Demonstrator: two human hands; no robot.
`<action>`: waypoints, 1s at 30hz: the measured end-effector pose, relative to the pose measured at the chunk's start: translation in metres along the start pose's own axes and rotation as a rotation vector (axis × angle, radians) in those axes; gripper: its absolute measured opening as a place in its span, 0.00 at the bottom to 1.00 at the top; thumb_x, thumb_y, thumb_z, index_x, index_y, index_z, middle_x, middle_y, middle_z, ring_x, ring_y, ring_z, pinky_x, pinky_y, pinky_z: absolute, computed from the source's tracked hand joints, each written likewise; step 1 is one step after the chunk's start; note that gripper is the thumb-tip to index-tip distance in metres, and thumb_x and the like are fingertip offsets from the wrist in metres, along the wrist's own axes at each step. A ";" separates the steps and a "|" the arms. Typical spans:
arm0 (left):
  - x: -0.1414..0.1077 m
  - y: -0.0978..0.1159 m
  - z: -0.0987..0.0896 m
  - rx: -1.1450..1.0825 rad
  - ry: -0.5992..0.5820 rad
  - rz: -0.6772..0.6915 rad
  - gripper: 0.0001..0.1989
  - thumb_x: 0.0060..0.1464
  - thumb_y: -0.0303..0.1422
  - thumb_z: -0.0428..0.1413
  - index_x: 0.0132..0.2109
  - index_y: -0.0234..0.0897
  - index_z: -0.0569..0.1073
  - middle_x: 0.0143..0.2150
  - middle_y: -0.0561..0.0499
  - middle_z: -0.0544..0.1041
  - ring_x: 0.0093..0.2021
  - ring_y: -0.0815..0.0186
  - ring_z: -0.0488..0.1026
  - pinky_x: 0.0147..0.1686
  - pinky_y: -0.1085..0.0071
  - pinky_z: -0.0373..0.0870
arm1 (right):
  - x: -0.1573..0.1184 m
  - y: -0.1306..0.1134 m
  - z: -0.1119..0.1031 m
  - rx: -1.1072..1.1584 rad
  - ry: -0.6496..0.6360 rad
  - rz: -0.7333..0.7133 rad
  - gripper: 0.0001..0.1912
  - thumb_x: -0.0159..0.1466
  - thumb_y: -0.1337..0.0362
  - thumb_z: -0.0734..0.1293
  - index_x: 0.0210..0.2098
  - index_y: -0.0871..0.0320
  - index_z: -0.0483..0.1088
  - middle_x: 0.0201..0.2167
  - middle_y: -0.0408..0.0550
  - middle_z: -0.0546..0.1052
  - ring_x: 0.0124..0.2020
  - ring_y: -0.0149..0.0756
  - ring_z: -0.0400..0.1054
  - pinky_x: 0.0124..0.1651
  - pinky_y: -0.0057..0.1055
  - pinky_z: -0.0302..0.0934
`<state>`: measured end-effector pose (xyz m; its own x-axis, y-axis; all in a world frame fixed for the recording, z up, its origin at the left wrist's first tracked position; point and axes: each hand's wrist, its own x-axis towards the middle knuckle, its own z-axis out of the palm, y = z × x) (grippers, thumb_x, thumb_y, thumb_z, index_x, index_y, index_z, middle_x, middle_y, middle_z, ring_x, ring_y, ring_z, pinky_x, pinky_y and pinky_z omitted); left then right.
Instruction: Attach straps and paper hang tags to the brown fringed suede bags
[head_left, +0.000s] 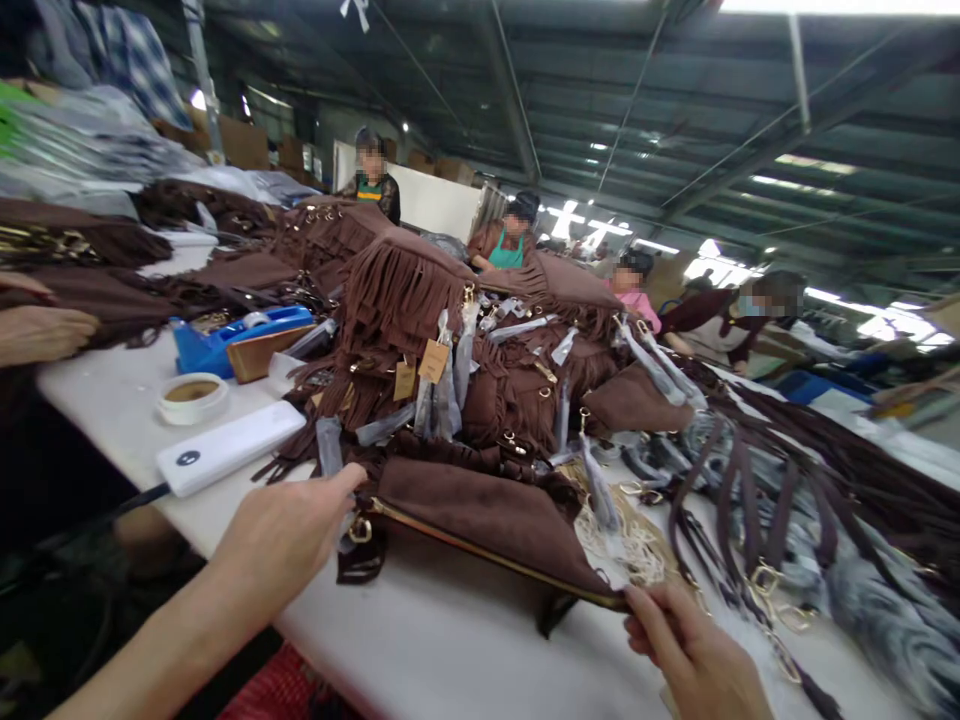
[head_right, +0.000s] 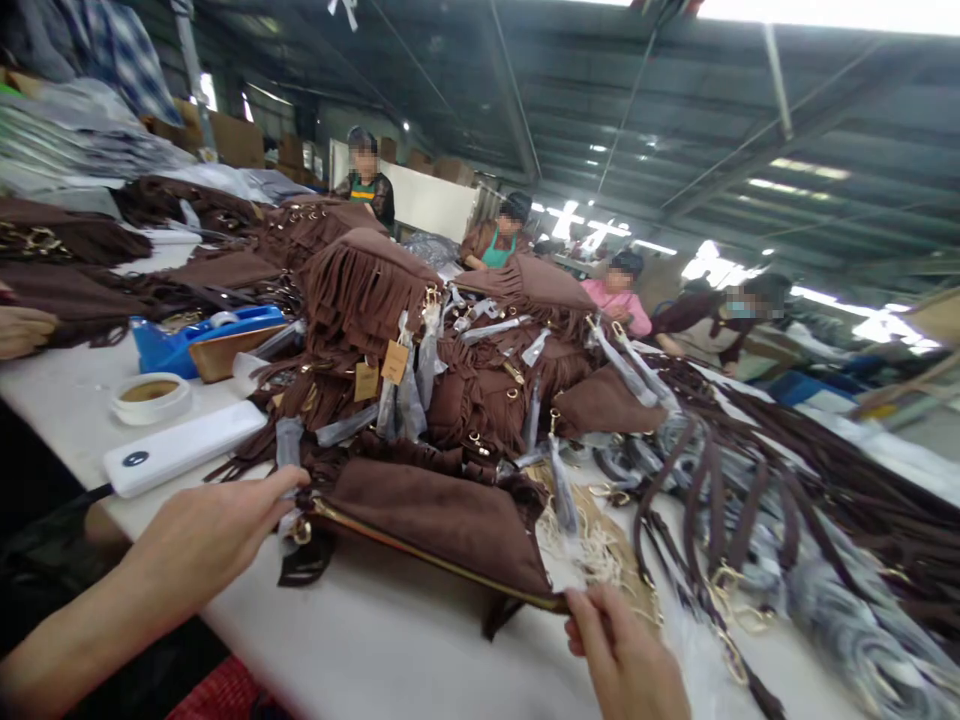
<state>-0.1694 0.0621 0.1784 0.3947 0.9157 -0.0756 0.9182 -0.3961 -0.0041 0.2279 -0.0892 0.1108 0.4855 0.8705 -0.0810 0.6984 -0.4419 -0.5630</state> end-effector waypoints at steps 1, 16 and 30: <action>0.000 -0.003 0.003 -0.002 -0.005 0.033 0.17 0.64 0.25 0.40 0.50 0.41 0.71 0.39 0.44 0.82 0.41 0.48 0.81 0.34 0.59 0.75 | 0.000 -0.009 0.000 -0.041 -0.001 -0.015 0.23 0.61 0.39 0.56 0.31 0.50 0.68 0.27 0.45 0.81 0.33 0.42 0.77 0.39 0.34 0.66; 0.003 0.084 0.101 -0.086 0.308 0.666 0.35 0.49 0.21 0.48 0.65 0.47 0.65 0.67 0.51 0.64 0.65 0.49 0.65 0.59 0.43 0.67 | -0.002 -0.028 -0.011 -0.263 0.092 -0.056 0.13 0.66 0.52 0.56 0.36 0.51 0.67 0.31 0.45 0.81 0.33 0.42 0.75 0.37 0.33 0.60; 0.048 0.143 0.100 -0.245 0.056 0.903 0.41 0.50 0.37 0.61 0.69 0.48 0.55 0.72 0.44 0.50 0.71 0.44 0.50 0.66 0.38 0.52 | -0.045 0.020 -0.068 -0.234 0.237 0.088 0.17 0.68 0.52 0.52 0.35 0.51 0.67 0.31 0.43 0.81 0.29 0.36 0.76 0.35 0.29 0.63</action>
<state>-0.0228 0.0426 0.0741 0.9568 0.2731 0.1002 0.2425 -0.9391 0.2435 0.2557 -0.1523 0.1586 0.6383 0.7647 0.0878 0.7371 -0.5743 -0.3562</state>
